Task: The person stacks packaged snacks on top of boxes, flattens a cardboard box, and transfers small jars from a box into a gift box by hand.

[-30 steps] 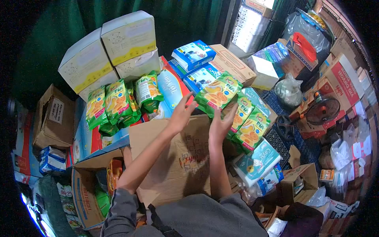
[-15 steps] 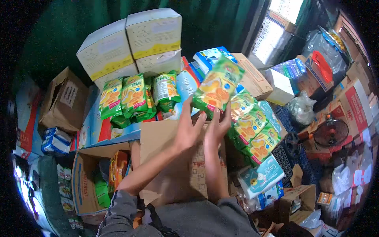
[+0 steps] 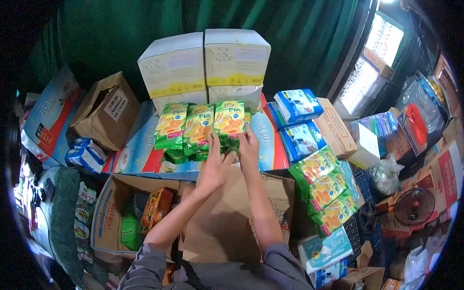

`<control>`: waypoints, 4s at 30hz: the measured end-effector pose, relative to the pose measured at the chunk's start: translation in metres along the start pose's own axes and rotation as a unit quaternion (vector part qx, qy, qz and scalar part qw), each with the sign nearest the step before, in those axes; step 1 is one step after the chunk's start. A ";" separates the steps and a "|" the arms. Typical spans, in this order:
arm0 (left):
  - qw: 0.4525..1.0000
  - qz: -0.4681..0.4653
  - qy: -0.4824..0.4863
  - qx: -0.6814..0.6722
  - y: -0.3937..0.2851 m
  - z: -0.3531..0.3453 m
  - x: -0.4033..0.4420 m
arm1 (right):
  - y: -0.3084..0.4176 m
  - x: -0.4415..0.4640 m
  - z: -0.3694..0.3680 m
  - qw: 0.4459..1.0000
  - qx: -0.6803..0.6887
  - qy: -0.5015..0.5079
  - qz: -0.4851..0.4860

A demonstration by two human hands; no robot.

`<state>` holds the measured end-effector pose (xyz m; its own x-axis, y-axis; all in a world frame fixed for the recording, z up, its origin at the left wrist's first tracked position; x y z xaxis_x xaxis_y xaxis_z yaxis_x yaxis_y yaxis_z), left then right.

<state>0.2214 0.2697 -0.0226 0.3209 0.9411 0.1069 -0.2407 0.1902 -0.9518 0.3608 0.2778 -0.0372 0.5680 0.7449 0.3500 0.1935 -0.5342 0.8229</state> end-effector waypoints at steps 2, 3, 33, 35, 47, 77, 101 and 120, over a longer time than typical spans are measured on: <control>0.997 0.030 0.061 -0.040 -0.015 0.003 -0.007 | -0.001 0.003 0.000 0.999 -0.024 -0.003 0.020; 0.997 0.033 0.066 -0.038 -0.022 0.003 -0.009 | -0.003 0.006 0.003 0.996 -0.088 -0.009 0.026; 0.864 -0.109 0.470 -0.142 -0.065 -0.207 -0.176 | 0.238 -0.243 0.250 0.610 -0.668 -0.387 0.176; 0.895 -0.156 0.410 -0.081 -0.048 -0.221 -0.188 | 0.218 -0.270 0.292 0.683 -0.588 -0.404 0.156; 0.950 -0.020 0.302 -0.071 -0.001 -0.239 -0.128 | 0.162 -0.267 0.332 0.816 -0.321 -0.469 0.108; 0.945 -0.031 0.068 -0.319 -0.080 -0.074 -0.114 | 0.175 -0.162 0.078 0.849 -0.401 -0.142 0.315; 1.000 -0.016 0.003 0.009 -0.029 0.046 0.063 | 0.065 -0.010 -0.040 0.902 -0.370 0.016 0.221; 0.945 -0.043 0.300 -0.121 -0.013 -0.191 -0.092 | 0.150 -0.232 0.269 0.851 -0.349 -0.392 0.003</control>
<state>0.3700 0.1273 -0.0751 0.8085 0.5838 0.0741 0.0031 0.1216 -0.9926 0.4732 -0.0824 -0.1148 0.9796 0.1007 0.1738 -0.1780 0.0350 0.9834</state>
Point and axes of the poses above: each hand's wrist, its own x-axis towards the middle knuckle, its own z-axis out of the back of the hand, y = z × x, the point moved 6 cm from there along x, towards the middle knuckle, and after that the axes turned 10 degrees about z, right-handed, at the moved point
